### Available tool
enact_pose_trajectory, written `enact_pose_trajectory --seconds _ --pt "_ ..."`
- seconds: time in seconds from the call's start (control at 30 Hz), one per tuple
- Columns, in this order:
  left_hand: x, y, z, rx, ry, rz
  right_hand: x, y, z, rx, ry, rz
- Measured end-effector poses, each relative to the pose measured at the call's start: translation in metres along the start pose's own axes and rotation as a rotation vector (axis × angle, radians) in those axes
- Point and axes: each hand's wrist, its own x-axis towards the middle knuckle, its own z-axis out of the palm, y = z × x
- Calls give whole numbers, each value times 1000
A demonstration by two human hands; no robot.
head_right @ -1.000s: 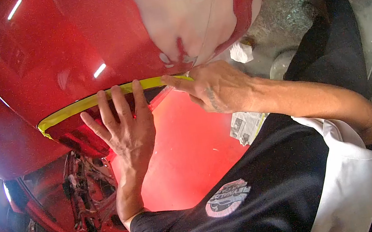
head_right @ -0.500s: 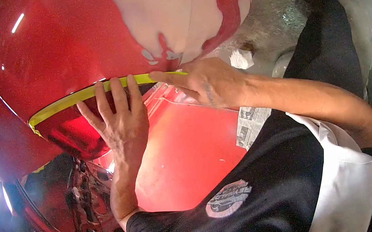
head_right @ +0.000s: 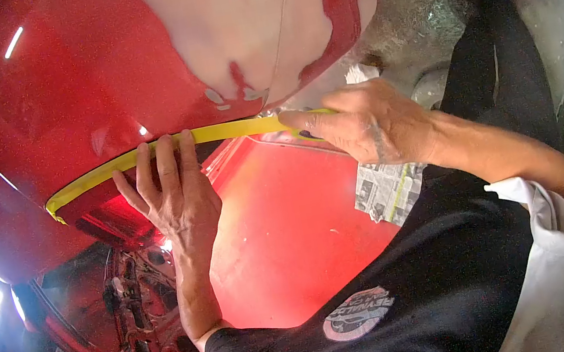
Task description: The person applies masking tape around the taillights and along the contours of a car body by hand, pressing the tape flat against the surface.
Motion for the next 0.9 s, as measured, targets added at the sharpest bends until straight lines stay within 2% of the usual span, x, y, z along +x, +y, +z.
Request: enact_pose_trajectory --seconds 0.2,0.3,0.37,0.5,0.57,0.6,0.8,0.87,0.9 --pt "4 10 11 35 31 17 -8 23 35 -63 -131 -51" --pt "3 3 10 62 34 29 5 21 57 -11 -127 -24" --pt "2 7 11 76 43 41 5 27 70 108 -269 77" --pt "0 8 6 84 51 33 3 23 81 80 -271 98" --pt "0 9 4 118 70 54 -3 23 81 40 -87 -8" --pt "1 10 4 144 84 66 -4 23 83 41 -78 -6" --pt "-2 12 4 185 83 81 -7 17 83 -21 -81 -13" --pt "-1 13 3 181 92 80 -8 10 77 -67 -226 69" --pt "-1 13 4 177 97 80 -7 8 75 -68 -226 69"
